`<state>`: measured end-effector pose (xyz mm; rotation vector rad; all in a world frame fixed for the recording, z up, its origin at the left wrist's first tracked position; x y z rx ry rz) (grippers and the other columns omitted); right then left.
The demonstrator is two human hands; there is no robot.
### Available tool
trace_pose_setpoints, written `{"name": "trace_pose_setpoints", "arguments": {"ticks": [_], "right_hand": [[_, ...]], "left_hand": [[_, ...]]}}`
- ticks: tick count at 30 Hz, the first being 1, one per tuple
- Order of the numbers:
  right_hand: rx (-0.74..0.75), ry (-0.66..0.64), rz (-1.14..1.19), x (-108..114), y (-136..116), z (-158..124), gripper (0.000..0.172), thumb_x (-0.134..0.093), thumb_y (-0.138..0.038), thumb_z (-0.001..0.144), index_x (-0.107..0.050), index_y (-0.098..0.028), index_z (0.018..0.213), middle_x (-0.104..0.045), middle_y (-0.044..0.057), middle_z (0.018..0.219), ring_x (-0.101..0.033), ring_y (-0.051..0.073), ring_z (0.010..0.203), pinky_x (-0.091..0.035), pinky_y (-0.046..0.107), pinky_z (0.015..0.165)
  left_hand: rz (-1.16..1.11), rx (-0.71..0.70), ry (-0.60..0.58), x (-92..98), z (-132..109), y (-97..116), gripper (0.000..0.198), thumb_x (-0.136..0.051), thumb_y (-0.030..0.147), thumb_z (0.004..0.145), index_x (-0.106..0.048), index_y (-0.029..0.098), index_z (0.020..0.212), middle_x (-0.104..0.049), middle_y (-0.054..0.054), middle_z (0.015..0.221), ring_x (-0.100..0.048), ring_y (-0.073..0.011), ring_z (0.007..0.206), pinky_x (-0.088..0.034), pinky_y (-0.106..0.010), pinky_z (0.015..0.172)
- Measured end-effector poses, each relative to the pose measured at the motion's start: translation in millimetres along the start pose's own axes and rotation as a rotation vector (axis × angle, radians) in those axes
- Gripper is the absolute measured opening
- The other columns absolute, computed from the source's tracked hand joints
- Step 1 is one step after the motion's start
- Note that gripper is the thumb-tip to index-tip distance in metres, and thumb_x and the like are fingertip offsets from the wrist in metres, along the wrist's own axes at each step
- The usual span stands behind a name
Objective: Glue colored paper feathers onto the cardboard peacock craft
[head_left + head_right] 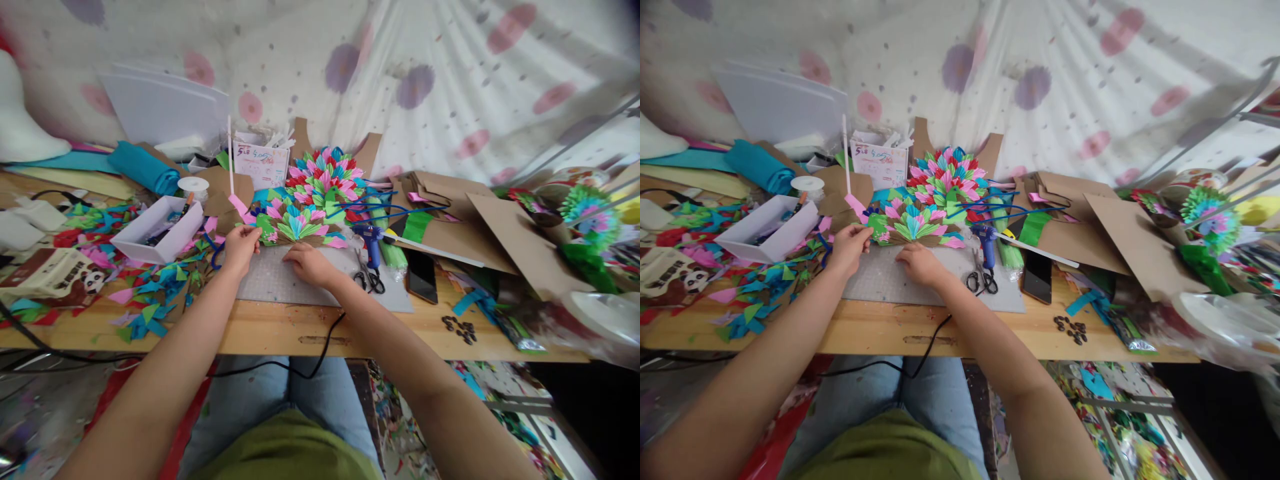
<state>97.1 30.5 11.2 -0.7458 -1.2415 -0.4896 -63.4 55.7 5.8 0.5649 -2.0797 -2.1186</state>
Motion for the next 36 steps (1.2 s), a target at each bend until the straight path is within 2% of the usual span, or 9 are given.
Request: {"name": "trace_pose_setpoints", "arguments": {"ticks": [8, 13, 16, 18, 20, 22, 25, 30, 36], "right_hand": [[-0.016, -0.019, 0.000, 4.1, 0.7, -2.7, 0.032, -0.044, -0.007, 0.080, -0.067, -0.019, 0.099, -0.063, 0.006, 0.107, -0.052, 0.018, 0.105, -0.038, 0.032, 0.095], [-0.067, -0.003, -0.015, 8.0, 3.2, -3.5, 0.031, -0.048, -0.009, 0.080, -0.061, -0.018, 0.106, -0.062, 0.007, 0.110, -0.051, 0.018, 0.106, -0.038, 0.031, 0.094], [-0.073, -0.003, -0.067, 7.3, 2.7, -3.5, 0.023, -0.054, -0.028, 0.084, -0.060, -0.015, 0.101, -0.062, 0.009, 0.104, -0.052, 0.020, 0.101, -0.040, 0.031, 0.090], [-0.101, 0.004, -0.148, 5.3, 0.5, -3.4, 0.037, -0.056, -0.045, 0.083, -0.060, -0.011, 0.099, -0.061, 0.013, 0.101, -0.052, 0.023, 0.099, -0.041, 0.034, 0.087], [-0.128, -0.003, -0.245, 1.5, -3.3, -2.3, 0.048, -0.051, -0.054, 0.083, -0.059, -0.009, 0.099, -0.061, 0.016, 0.101, -0.052, 0.026, 0.099, -0.041, 0.037, 0.087], [-0.122, -0.032, -0.315, -3.9, -8.3, 0.7, 0.048, -0.043, -0.052, 0.087, -0.060, -0.009, 0.099, -0.061, 0.018, 0.100, -0.052, 0.027, 0.100, -0.040, 0.039, 0.087], [-0.093, -0.072, -0.365, -11.7, -12.7, 8.0, 0.039, -0.036, -0.038, 0.093, -0.062, -0.009, 0.098, -0.063, 0.018, 0.098, -0.054, 0.027, 0.099, -0.040, 0.039, 0.085], [-0.046, -0.125, -0.356, -19.7, -15.6, 15.3, 0.027, -0.039, -0.013, 0.087, -0.063, -0.010, 0.099, -0.065, 0.018, 0.095, -0.057, 0.027, 0.094, -0.042, 0.038, 0.078], [-0.024, -0.199, -0.261, -6.9, -22.7, 10.6, 0.027, -0.041, -0.023, 0.088, -0.066, -0.013, 0.087, -0.068, 0.013, 0.091, -0.059, 0.022, 0.085, -0.038, 0.030, 0.069]], "left_hand": [[0.003, -0.006, -0.005, 0.3, 1.8, -2.5, 0.012, -0.062, 0.019, 0.063, -0.051, 0.016, 0.062, -0.045, 0.007, 0.045, -0.040, -0.0049, 0.037, -0.029, -0.017, 0.036], [0.001, -0.009, -0.007, 0.5, 1.8, -1.9, 0.012, -0.062, 0.019, 0.063, -0.051, 0.016, 0.061, -0.045, 0.007, 0.044, -0.040, -0.0054, 0.038, -0.029, -0.017, 0.036], [0.004, -0.007, -0.005, 0.4, 1.0, -0.3, 0.010, -0.062, 0.018, 0.063, -0.052, 0.016, 0.061, -0.045, 0.007, 0.043, -0.040, -0.0055, 0.038, -0.029, -0.017, 0.036], [0.004, -0.007, -0.004, 0.0, 0.4, 0.6, 0.010, -0.062, 0.018, 0.063, -0.052, 0.016, 0.061, -0.045, 0.006, 0.044, -0.040, -0.0055, 0.038, -0.029, -0.017, 0.036], [0.005, -0.005, -0.002, -0.5, -0.2, 0.9, 0.011, -0.062, 0.018, 0.063, -0.051, 0.016, 0.061, -0.045, 0.007, 0.044, -0.039, -0.0052, 0.038, -0.029, -0.017, 0.036], [0.008, -0.003, 0.003, -0.6, -0.5, 0.4, 0.011, -0.062, 0.018, 0.063, -0.051, 0.016, 0.061, -0.045, 0.007, 0.044, -0.039, -0.0051, 0.038, -0.029, -0.017, 0.036], [0.007, -0.006, 0.008, -0.3, -0.1, -0.9, 0.010, -0.061, 0.018, 0.063, -0.052, 0.016, 0.061, -0.046, 0.006, 0.045, -0.040, -0.0052, 0.038, -0.029, -0.017, 0.036], [0.008, -0.008, -0.002, -0.6, 1.3, -3.3, 0.010, -0.062, 0.019, 0.062, -0.052, 0.016, 0.061, -0.045, 0.006, 0.046, -0.040, -0.0053, 0.038, -0.029, -0.017, 0.036], [0.007, -0.006, -0.004, -0.9, 0.1, -3.0, 0.010, -0.062, 0.020, 0.061, -0.053, 0.016, 0.063, -0.046, 0.007, 0.047, -0.040, -0.0050, 0.039, -0.029, -0.017, 0.036]]}}
Point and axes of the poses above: each hand's wrist, its own z-axis towards the middle knuckle, its own x-axis out of the back of the hand, y = z × x, the point moved 5 cm from there along z, towards the middle knuckle
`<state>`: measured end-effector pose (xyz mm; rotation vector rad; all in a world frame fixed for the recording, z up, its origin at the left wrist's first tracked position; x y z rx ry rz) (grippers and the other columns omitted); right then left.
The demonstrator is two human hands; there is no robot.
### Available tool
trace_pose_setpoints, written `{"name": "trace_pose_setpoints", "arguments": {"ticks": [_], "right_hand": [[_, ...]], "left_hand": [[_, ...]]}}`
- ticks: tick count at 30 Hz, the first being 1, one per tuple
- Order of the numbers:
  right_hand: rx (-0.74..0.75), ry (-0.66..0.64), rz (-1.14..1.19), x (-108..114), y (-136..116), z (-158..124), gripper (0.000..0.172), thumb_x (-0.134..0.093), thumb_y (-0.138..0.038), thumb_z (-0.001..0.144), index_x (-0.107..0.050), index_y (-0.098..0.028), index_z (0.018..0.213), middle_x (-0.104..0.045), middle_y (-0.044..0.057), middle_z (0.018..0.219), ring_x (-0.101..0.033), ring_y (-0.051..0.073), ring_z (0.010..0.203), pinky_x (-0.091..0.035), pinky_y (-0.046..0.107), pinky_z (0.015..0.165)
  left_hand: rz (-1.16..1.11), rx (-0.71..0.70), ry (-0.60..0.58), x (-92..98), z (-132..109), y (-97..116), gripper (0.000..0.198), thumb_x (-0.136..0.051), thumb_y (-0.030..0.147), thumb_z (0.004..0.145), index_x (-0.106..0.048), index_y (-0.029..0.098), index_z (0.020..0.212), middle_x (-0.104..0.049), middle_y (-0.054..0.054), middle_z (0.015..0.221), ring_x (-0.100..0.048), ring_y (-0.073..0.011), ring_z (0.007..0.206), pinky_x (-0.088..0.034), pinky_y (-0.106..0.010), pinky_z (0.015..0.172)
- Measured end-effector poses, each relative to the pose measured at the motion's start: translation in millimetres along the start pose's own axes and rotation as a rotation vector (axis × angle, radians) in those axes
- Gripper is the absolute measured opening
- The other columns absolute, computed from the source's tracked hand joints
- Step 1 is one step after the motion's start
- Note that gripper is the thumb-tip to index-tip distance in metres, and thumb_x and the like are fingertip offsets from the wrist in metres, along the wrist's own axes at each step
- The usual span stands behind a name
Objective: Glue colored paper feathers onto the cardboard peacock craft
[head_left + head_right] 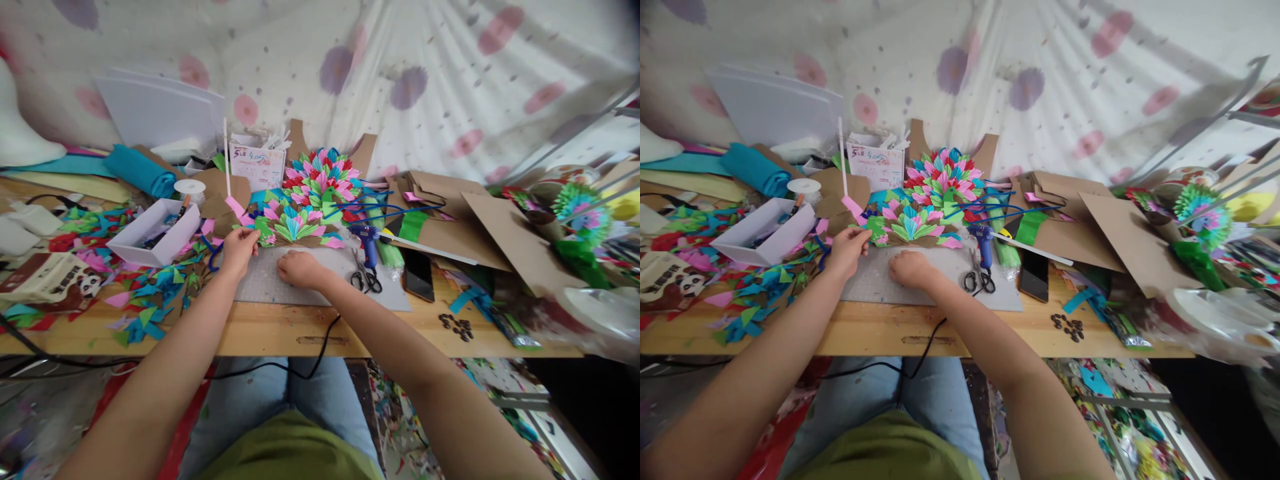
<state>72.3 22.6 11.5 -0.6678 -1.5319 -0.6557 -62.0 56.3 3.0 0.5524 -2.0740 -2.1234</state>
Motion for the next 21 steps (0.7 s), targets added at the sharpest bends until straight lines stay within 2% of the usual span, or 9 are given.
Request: {"name": "trace_pose_setpoints", "arguments": {"ticks": [2, 5, 9, 15, 21], "right_hand": [[-0.009, 0.018, 0.084, 12.0, 3.9, 0.0, 0.027, -0.040, -0.025, 0.089, -0.065, -0.015, 0.082, -0.068, 0.008, 0.087, -0.058, 0.017, 0.077, -0.035, 0.027, 0.064], [-0.088, 0.124, 0.241, 34.9, 15.6, 5.5, 0.032, -0.034, -0.027, 0.092, -0.061, -0.016, 0.080, -0.065, 0.004, 0.079, -0.052, 0.012, 0.066, -0.029, 0.024, 0.058], [-0.070, 0.169, 0.267, 55.8, 20.3, 17.9, 0.031, -0.034, -0.027, 0.093, -0.060, -0.015, 0.081, -0.062, 0.004, 0.081, -0.049, 0.012, 0.068, -0.026, 0.024, 0.059], [0.007, 0.026, 0.192, 56.4, 16.7, 29.3, 0.029, -0.037, -0.028, 0.092, -0.062, -0.014, 0.084, -0.063, 0.006, 0.085, -0.049, 0.014, 0.074, -0.025, 0.025, 0.060], [0.044, -0.002, 0.230, 56.2, 18.1, 31.2, 0.028, -0.041, -0.028, 0.090, -0.061, -0.015, 0.075, -0.059, 0.003, 0.076, -0.043, 0.011, 0.065, -0.024, 0.024, 0.057]], "left_hand": [[0.007, 0.015, -0.018, -0.7, -0.5, -1.3, 0.010, -0.062, 0.020, 0.062, -0.054, 0.016, 0.062, -0.046, 0.006, 0.046, -0.040, -0.0050, 0.039, -0.029, -0.016, 0.036], [0.029, 0.088, -0.105, -4.8, -2.2, -5.7, 0.012, -0.064, 0.020, 0.061, -0.053, 0.015, 0.059, -0.046, 0.005, 0.046, -0.040, -0.0046, 0.039, -0.028, -0.016, 0.036], [0.026, 0.186, -0.252, -12.3, -7.8, -9.0, 0.016, -0.066, 0.020, 0.061, -0.052, 0.015, 0.056, -0.043, 0.006, 0.046, -0.037, -0.0034, 0.038, -0.024, -0.016, 0.034], [-0.010, 0.260, -0.298, -14.8, -11.8, -9.6, 0.013, -0.063, 0.015, 0.063, -0.052, 0.014, 0.057, -0.041, 0.005, 0.046, -0.036, -0.0028, 0.037, -0.022, -0.014, 0.033], [-0.013, 0.247, -0.292, -13.8, -10.2, -9.4, 0.011, -0.061, 0.013, 0.064, -0.053, 0.014, 0.057, -0.042, 0.005, 0.047, -0.037, -0.0030, 0.038, -0.023, -0.014, 0.033]]}}
Point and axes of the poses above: each hand's wrist, its own z-axis towards the middle knuckle, its own x-axis out of the back of the hand, y = z × x, the point moved 5 cm from there along z, towards the middle knuckle
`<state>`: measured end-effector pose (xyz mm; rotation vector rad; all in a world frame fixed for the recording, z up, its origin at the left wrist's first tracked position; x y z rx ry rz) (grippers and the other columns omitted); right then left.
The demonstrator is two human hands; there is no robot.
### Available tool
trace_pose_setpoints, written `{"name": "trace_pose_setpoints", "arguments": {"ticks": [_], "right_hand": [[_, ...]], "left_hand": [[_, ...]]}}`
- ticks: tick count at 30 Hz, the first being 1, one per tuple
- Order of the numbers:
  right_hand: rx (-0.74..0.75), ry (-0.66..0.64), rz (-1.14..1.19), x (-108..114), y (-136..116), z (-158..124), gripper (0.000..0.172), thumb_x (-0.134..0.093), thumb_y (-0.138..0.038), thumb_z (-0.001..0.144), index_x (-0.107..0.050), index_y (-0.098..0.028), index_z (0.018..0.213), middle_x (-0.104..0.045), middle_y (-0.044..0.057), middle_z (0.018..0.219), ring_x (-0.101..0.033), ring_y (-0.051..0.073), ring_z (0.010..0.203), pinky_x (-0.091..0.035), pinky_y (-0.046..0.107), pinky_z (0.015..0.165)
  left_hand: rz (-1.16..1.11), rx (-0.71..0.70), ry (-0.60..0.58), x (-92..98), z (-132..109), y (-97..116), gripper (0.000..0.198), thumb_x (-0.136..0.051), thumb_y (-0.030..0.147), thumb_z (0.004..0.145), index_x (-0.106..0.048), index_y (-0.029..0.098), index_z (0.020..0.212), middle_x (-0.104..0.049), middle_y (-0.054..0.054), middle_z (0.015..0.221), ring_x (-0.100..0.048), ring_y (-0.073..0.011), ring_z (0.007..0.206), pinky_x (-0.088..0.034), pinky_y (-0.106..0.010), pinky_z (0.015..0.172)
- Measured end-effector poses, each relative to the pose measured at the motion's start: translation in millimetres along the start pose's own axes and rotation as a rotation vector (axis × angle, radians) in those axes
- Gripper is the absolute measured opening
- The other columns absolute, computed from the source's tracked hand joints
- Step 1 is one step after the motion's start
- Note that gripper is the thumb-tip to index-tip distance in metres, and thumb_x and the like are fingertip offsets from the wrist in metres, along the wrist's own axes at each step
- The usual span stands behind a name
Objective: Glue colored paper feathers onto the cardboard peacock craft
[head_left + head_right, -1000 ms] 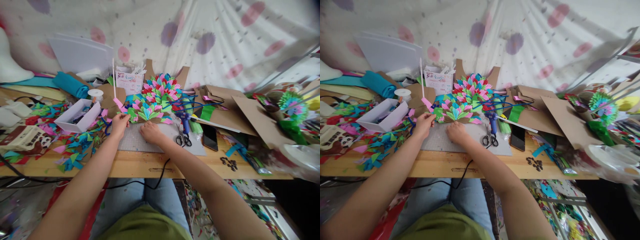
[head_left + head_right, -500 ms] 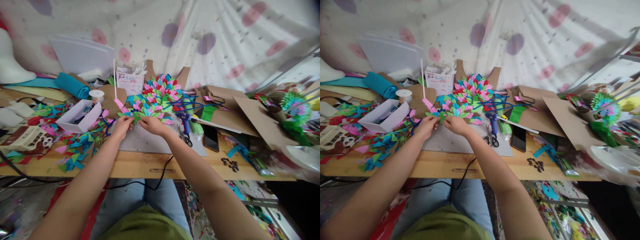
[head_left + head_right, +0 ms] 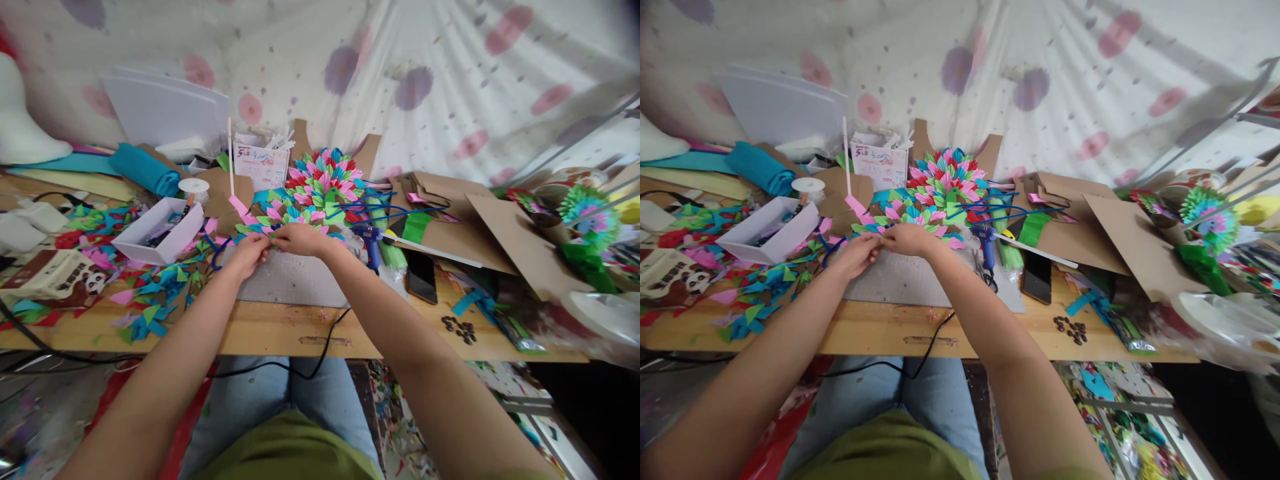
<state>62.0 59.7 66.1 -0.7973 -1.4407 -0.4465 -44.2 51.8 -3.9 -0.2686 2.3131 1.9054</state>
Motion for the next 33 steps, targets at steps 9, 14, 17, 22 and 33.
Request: {"name": "trace_pose_setpoints", "arguments": {"ticks": [9, 14, 17, 22, 33], "right_hand": [[-0.018, 0.041, 0.064, 0.5, 4.8, -1.2, 0.030, -0.047, -0.036, 0.087, -0.058, -0.015, 0.069, -0.055, 0.001, 0.069, -0.040, 0.011, 0.061, -0.021, 0.025, 0.055], [0.006, 0.142, 0.092, 5.3, 7.8, -3.4, 0.027, -0.051, -0.034, 0.085, -0.055, -0.015, 0.066, -0.053, 0.000, 0.068, -0.042, 0.011, 0.066, -0.023, 0.023, 0.058], [0.034, 0.243, 0.122, 10.3, 9.3, -5.7, 0.019, -0.058, -0.031, 0.079, -0.057, -0.015, 0.070, -0.054, 0.000, 0.069, -0.044, 0.012, 0.070, -0.026, 0.022, 0.060], [-0.009, 0.288, 0.243, 7.0, 15.9, -9.3, 0.013, -0.056, -0.025, 0.080, -0.064, -0.017, 0.074, -0.059, 0.000, 0.068, -0.048, 0.010, 0.064, -0.029, 0.022, 0.059], [-0.253, 0.497, 0.597, -13.1, 36.2, -22.7, 0.017, -0.058, -0.031, 0.078, -0.061, -0.017, 0.069, -0.060, -0.001, 0.061, -0.051, 0.011, 0.058, -0.034, 0.023, 0.056]], "left_hand": [[0.014, -0.021, 0.028, 2.5, 2.2, -0.2, 0.009, -0.059, 0.016, 0.065, -0.055, 0.014, 0.058, -0.048, 0.003, 0.051, -0.037, -0.0036, 0.039, -0.024, -0.015, 0.035], [0.042, -0.054, 0.053, 3.2, 2.7, 0.5, 0.009, -0.062, 0.016, 0.062, -0.054, 0.014, 0.058, -0.046, 0.004, 0.049, -0.038, -0.0040, 0.040, -0.024, -0.016, 0.035], [0.075, -0.085, 0.079, 4.0, 2.2, 2.1, 0.011, -0.064, 0.018, 0.061, -0.054, 0.014, 0.059, -0.046, 0.004, 0.049, -0.038, -0.0042, 0.040, -0.025, -0.016, 0.036], [0.100, -0.097, 0.130, 6.0, 1.6, 3.5, 0.013, -0.065, 0.020, 0.061, -0.054, 0.014, 0.060, -0.047, 0.004, 0.050, -0.039, -0.0049, 0.041, -0.026, -0.018, 0.037], [0.106, -0.133, 0.139, 6.5, 2.6, 2.9, 0.014, -0.065, 0.022, 0.060, -0.054, 0.015, 0.060, -0.048, 0.004, 0.050, -0.041, -0.0047, 0.041, -0.027, -0.017, 0.037]]}}
Point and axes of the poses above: each hand's wrist, its own z-axis towards the middle knuckle, its own x-axis out of the back of the hand, y = z × x, the point moved 5 cm from there along z, towards the middle knuckle
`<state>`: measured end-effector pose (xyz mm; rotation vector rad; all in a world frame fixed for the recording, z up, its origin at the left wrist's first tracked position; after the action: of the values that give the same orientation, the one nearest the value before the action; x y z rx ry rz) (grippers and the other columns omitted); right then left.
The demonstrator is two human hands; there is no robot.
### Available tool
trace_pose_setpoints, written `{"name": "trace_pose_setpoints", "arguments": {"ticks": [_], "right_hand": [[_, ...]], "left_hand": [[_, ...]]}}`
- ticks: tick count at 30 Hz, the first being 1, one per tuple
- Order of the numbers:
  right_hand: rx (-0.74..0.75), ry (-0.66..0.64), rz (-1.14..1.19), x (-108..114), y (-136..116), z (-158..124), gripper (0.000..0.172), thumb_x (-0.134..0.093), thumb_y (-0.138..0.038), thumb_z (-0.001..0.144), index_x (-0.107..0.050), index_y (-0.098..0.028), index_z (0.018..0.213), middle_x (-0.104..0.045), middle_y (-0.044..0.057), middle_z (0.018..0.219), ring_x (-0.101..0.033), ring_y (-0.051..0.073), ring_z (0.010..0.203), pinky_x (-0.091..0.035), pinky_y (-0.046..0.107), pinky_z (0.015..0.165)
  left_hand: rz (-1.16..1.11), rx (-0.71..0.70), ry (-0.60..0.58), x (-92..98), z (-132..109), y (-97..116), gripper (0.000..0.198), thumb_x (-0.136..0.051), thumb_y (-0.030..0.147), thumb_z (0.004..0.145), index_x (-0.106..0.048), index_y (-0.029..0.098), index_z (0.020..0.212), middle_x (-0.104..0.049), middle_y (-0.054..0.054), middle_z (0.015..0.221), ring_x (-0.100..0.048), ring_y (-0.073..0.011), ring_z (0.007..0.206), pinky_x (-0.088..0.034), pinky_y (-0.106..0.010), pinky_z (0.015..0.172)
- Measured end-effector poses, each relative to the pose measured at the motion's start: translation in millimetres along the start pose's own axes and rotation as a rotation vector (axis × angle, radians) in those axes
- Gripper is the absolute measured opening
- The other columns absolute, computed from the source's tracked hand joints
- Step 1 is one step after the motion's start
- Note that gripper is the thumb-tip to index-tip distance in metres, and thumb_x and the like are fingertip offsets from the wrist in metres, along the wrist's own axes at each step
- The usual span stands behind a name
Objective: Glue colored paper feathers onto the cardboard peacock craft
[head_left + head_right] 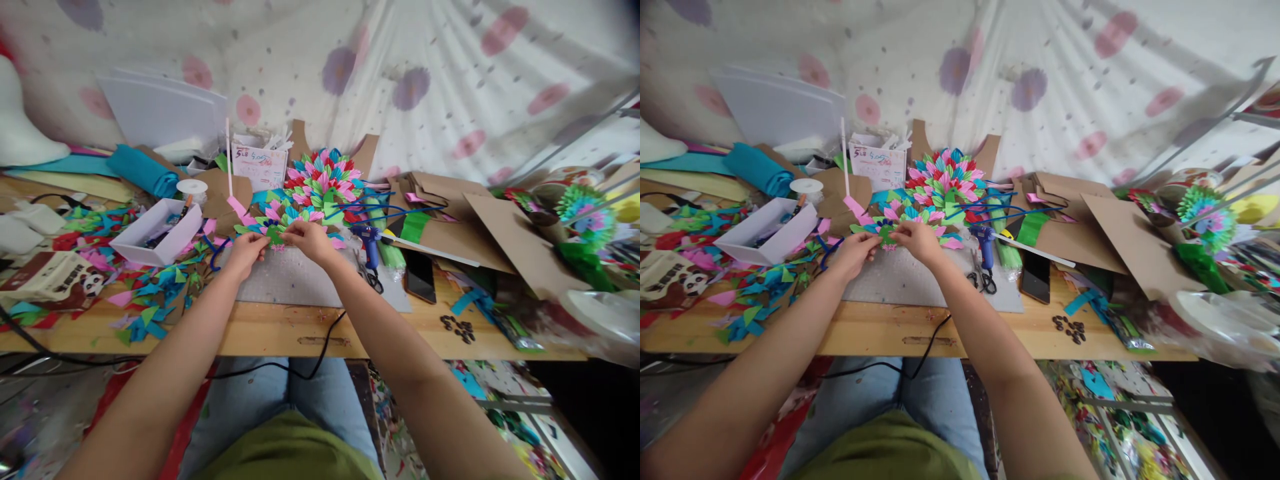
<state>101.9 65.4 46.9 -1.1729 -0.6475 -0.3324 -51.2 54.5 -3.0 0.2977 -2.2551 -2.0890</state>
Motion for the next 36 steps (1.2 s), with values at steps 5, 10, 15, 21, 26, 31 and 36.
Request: {"name": "trace_pose_setpoints", "arguments": {"ticks": [5, 10, 15, 21, 26, 31, 36], "right_hand": [[-0.078, 0.110, -0.077, -5.2, 11.4, -10.0, 0.029, -0.056, -0.039, 0.080, -0.059, -0.017, 0.061, -0.054, -0.002, 0.055, -0.045, 0.010, 0.052, -0.030, 0.023, 0.053], [0.078, 0.125, 0.051, -14.7, 7.8, -7.5, 0.009, -0.060, -0.026, 0.076, -0.063, -0.019, 0.072, -0.064, 0.000, 0.073, -0.052, 0.011, 0.064, -0.038, 0.023, 0.060], [0.146, 0.163, 0.014, -13.1, 1.2, -5.3, 0.022, -0.056, -0.034, 0.080, -0.061, -0.020, 0.063, -0.064, 0.002, 0.073, -0.055, 0.014, 0.072, -0.040, 0.027, 0.069], [-0.110, 0.237, 0.158, -7.3, 27.0, -16.5, 0.026, -0.053, -0.042, 0.079, -0.050, -0.020, 0.065, -0.051, -0.004, 0.054, -0.047, 0.011, 0.052, -0.034, 0.024, 0.053], [-0.113, 0.276, 0.280, -8.0, 43.1, -23.9, 0.023, -0.049, -0.040, 0.079, -0.049, -0.020, 0.067, -0.050, -0.004, 0.054, -0.047, 0.011, 0.053, -0.036, 0.023, 0.054], [-0.042, 0.253, 0.285, -18.5, 41.1, -29.7, 0.018, -0.055, -0.030, 0.073, -0.061, -0.019, 0.087, -0.066, 0.003, 0.084, -0.057, 0.013, 0.072, -0.044, 0.025, 0.067], [0.032, 0.240, 0.182, -23.6, 32.4, -34.2, 0.023, -0.051, -0.023, 0.077, -0.065, -0.020, 0.096, -0.068, 0.004, 0.096, -0.058, 0.013, 0.079, -0.047, 0.026, 0.069]], "left_hand": [[0.006, -0.005, -0.008, -0.7, -0.3, -0.4, 0.013, -0.065, 0.022, 0.061, -0.054, 0.015, 0.061, -0.048, 0.004, 0.051, -0.041, -0.0048, 0.041, -0.028, -0.017, 0.037], [0.027, 0.013, -0.005, -1.5, -2.6, 1.6, 0.012, -0.065, 0.020, 0.061, -0.055, 0.015, 0.059, -0.048, 0.004, 0.049, -0.041, -0.0054, 0.041, -0.028, -0.018, 0.038], [0.022, 0.009, -0.002, -1.4, -2.7, 1.9, 0.013, -0.065, 0.020, 0.061, -0.053, 0.015, 0.058, -0.048, 0.004, 0.049, -0.040, -0.0051, 0.040, -0.027, -0.019, 0.037], [0.026, -0.024, -0.003, 0.0, -0.2, 1.3, 0.012, -0.064, 0.022, 0.063, -0.054, 0.015, 0.061, -0.047, 0.005, 0.048, -0.041, -0.0057, 0.041, -0.029, -0.018, 0.037], [0.006, -0.051, 0.004, -0.1, -1.3, 4.5, 0.013, -0.065, 0.023, 0.063, -0.054, 0.016, 0.063, -0.047, 0.005, 0.046, -0.041, -0.0061, 0.041, -0.030, -0.018, 0.037], [-0.029, 0.004, -0.018, -2.5, -3.8, 2.5, 0.014, -0.066, 0.023, 0.062, -0.054, 0.015, 0.062, -0.048, 0.005, 0.049, -0.040, -0.0050, 0.041, -0.028, -0.018, 0.038], [-0.037, 0.006, -0.012, -3.1, -4.0, 1.8, 0.016, -0.067, 0.023, 0.061, -0.054, 0.015, 0.062, -0.048, 0.005, 0.048, -0.041, -0.0050, 0.041, -0.028, -0.018, 0.038]]}}
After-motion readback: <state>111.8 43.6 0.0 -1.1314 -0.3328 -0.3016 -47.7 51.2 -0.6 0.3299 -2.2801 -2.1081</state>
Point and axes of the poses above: each hand's wrist, its own z-axis towards the middle knuckle, its own x-axis out of the back of the hand, y = z × x, the point moved 5 cm from there along z, towards the middle knuckle
